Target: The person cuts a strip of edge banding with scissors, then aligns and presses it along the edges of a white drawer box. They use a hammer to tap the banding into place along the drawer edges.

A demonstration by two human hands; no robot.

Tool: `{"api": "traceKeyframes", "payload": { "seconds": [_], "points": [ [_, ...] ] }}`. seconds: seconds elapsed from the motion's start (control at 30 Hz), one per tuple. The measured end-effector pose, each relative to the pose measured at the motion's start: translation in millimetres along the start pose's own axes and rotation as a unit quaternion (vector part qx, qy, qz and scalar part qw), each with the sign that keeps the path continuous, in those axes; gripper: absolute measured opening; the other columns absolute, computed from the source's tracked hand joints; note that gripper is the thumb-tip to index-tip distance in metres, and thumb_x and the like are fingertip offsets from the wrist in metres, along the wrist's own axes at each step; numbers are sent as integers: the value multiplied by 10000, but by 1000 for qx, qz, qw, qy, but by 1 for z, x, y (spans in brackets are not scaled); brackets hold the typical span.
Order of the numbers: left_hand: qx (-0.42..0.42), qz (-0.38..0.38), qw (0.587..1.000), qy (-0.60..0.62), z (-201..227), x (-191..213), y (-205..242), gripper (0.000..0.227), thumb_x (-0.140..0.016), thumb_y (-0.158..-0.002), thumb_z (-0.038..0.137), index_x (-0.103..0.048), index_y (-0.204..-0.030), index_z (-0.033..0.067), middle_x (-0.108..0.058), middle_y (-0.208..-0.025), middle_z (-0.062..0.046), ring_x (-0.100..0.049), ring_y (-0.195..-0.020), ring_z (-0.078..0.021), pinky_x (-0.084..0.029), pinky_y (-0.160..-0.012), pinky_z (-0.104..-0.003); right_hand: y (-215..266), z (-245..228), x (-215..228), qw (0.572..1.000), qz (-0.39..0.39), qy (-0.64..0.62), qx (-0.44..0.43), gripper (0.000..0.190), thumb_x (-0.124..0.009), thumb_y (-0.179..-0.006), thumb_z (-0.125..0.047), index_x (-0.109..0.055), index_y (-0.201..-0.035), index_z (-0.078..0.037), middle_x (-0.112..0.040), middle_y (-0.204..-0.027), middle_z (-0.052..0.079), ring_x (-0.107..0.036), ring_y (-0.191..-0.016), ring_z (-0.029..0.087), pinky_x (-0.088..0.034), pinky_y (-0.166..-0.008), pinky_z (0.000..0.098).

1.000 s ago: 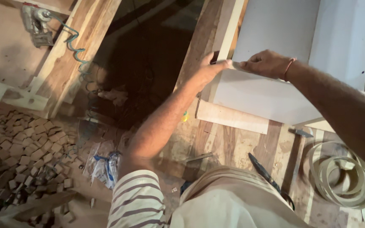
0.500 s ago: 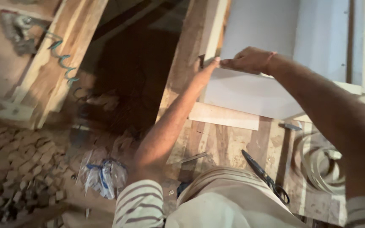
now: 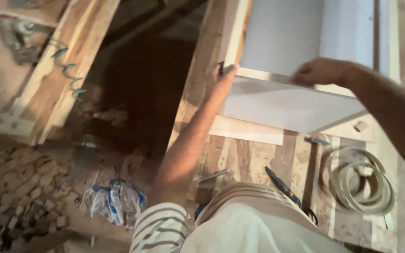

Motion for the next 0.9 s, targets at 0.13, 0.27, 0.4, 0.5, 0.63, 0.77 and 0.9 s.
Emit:
{"api": "traceKeyframes", "payload": {
  "seconds": [0.13, 0.27, 0.4, 0.5, 0.63, 0.77, 0.9],
  "points": [
    [-10, 52, 995, 81, 11, 33, 9, 543, -672, -981, 491, -719, -1211, 2, -754, -1156, -126, -680, -1097, -228, -519, -931, -328, 13, 41, 9, 999, 43, -10, -28, 645, -567, -933, -616, -692, -1376, -164, -668, -1402, 159, -589, -1322, 344, -398, -1169, 533],
    [-152, 123, 980, -21, 59, 67, 72, 607, -687, -992, 442, -611, -1371, -26, -683, -1320, -156, -659, -1267, -270, -532, -1067, -351, 28, 49, 13, 978, 207, 0, 17, 533, -657, -940, -540, -754, -1275, -136, -747, -1267, 141, -690, -1165, 291, -523, -1063, 454],
    [-449, 44, 860, -239, 144, 3, 126, 545, -762, -967, 297, -575, -1380, -5, -588, -1465, -195, -535, -1425, -342, -452, -1207, -457, 64, 5, -5, 905, 396, 65, 143, 428, -721, -1051, -403, -713, -1317, -68, -724, -1252, 159, -726, -1077, 277, -601, -906, 416],
    [-448, -52, 820, -352, 157, -49, 136, 590, -781, -900, 284, -576, -1356, -29, -583, -1448, -206, -513, -1418, -347, -383, -1229, -485, 89, -42, -32, 829, 481, 154, 239, 357, -792, -1012, -317, -730, -1229, -41, -736, -1225, 160, -726, -1101, 274, -601, -925, 412],
    [-427, -87, 813, -386, 152, -60, 132, 558, -754, -937, 252, -571, -1383, -29, -563, -1471, -180, -472, -1453, -310, -318, -1271, -485, 118, -73, -52, 745, 554, 190, 319, 276, -790, -954, -159, -722, -1162, 10, -729, -1248, 169, -710, -1206, 329, -569, -1049, 442],
    [-431, -97, 808, -390, 151, -55, 128, 571, -741, -937, 265, -570, -1403, -17, -553, -1491, -172, -466, -1452, -307, -329, -1263, -471, 123, -72, -52, 740, 569, 181, 309, 248, -753, -990, -104, -721, -1202, 21, -711, -1313, 172, -693, -1261, 337, -547, -1111, 448],
    [-426, -106, 808, -392, 146, -54, 130, 593, -741, -932, 288, -565, -1413, -11, -546, -1497, -170, -465, -1455, -311, -329, -1260, -474, 120, -56, -60, 745, 573, 190, 284, 230, -742, -1017, -106, -736, -1220, 0, -711, -1347, 167, -682, -1310, 313, -534, -1161, 444]
  ]
}}
Point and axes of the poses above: each hand's wrist, its own y-axis away from the middle knuckle, its own x-axis out of the back of the hand, z = x × y, the point moved 8 cm from there along -y, towards the middle knuckle
